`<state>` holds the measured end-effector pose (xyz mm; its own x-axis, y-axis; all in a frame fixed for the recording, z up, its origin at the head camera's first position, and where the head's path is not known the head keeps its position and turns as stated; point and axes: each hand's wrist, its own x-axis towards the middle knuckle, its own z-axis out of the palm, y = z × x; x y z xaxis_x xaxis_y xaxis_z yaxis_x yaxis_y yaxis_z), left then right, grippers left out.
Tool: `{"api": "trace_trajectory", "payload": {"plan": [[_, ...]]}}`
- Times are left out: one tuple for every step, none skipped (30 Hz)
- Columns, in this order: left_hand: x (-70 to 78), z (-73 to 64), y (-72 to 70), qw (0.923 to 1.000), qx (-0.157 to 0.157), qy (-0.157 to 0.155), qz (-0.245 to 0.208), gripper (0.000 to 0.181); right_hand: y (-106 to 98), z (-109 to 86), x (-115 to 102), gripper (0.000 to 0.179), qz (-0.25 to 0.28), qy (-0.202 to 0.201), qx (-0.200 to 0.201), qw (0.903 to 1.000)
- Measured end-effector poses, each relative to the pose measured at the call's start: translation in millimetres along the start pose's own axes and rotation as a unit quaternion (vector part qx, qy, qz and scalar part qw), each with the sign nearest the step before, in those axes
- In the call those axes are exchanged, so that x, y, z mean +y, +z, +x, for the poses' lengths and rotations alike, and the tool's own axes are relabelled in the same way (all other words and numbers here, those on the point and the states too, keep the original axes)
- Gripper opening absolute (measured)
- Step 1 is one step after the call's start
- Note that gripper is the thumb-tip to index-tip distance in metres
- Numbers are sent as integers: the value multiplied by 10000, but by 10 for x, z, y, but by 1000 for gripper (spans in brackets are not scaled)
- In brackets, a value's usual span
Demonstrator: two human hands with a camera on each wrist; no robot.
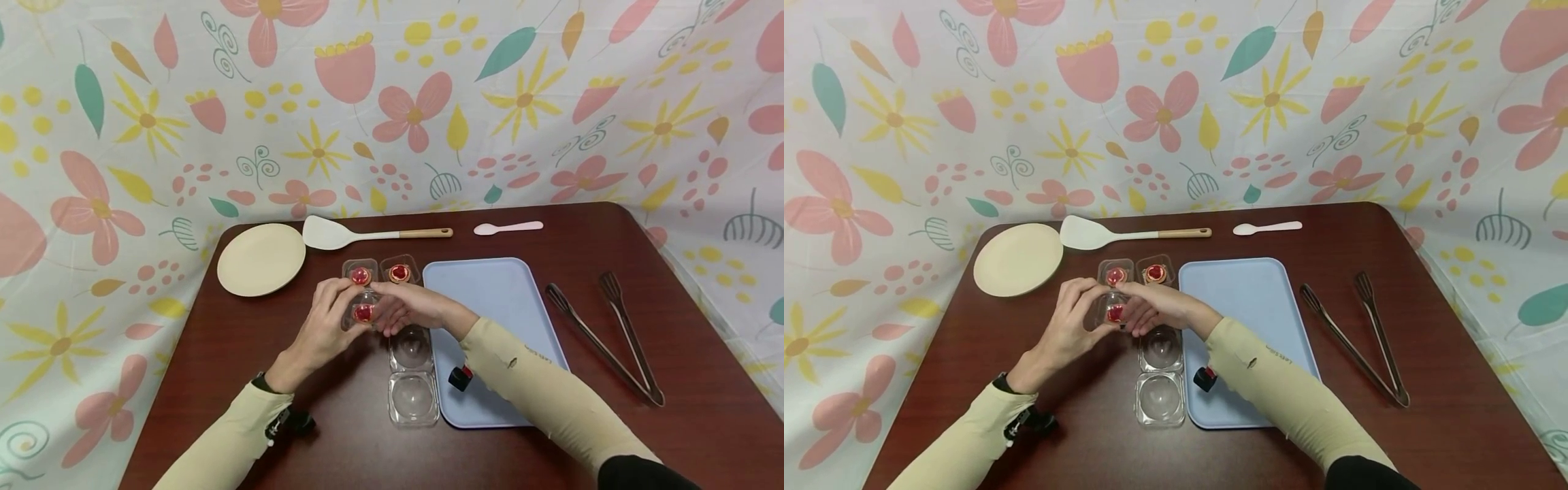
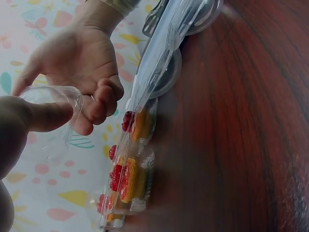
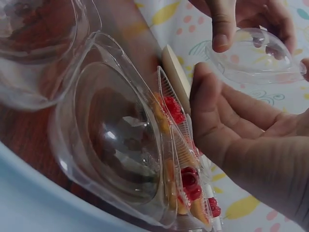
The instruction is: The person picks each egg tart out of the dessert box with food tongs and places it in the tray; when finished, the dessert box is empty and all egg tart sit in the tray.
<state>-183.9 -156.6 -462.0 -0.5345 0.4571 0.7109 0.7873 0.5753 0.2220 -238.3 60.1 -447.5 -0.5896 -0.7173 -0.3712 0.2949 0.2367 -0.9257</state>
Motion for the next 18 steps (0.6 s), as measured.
{"api": "trace_trajectory", "payload": {"plan": [[3,0,5,10000,7,8,-5,71,-2,-4,-1,76,35,5,-45,10000],[5,1,9,10000,7,11,-10,71,-5,-6,-1,75,82,0,-83,9999],[5,1,12,10000,-6,9,-29,71,-11,-5,-1,74,133,12,-111,9998],[7,-2,15,10000,-10,11,-41,71,-12,-4,3,74,162,7,-145,9998],[8,-5,17,10000,-16,13,-43,71,-13,-2,6,73,196,8,-176,9997],[10,-8,18,10000,-22,21,-49,70,-16,2,13,72,244,12,-202,9995],[12,-11,18,10000,-27,38,-45,70,-17,5,16,71,293,30,-217,9993],[14,-15,18,10000,-34,62,-33,70,-19,11,23,69,347,64,-230,9991],[17,-19,17,9999,-40,95,-19,70,-17,13,25,68,379,105,-235,9990],[18,-22,15,9999,-47,126,-7,71,-16,16,28,67,407,145,-242,9988],[17,-25,12,9999,-59,157,-3,71,-15,18,30,66,437,191,-244,9986],[15,-28,10,9998,-71,183,-13,72,-14,20,32,66,452,222,-238,9985],[9,-30,8,9998,-99,180,-56,73,-12,18,29,67,450,244,-220,9984],[5,-28,4,9997,-133,156,-125,74,-14,19,30,67,413,238,-190,9987],[0,-26,-2,9995,-181,113,-220,76,-14,16,26,68,352,207,-136,9991],[-6,-25,-7,9992,-242,56,-327,78,-19,14,25,68,304,167,-76,9994],[-11,-26,-12,9986,-300,-7,-445,80,-27,14,27,68,252,118,-14,9996],[-15,-29,-18,9975,-371,-102,-592,82,-35,9,29,68,174,58,53,9998]]}}
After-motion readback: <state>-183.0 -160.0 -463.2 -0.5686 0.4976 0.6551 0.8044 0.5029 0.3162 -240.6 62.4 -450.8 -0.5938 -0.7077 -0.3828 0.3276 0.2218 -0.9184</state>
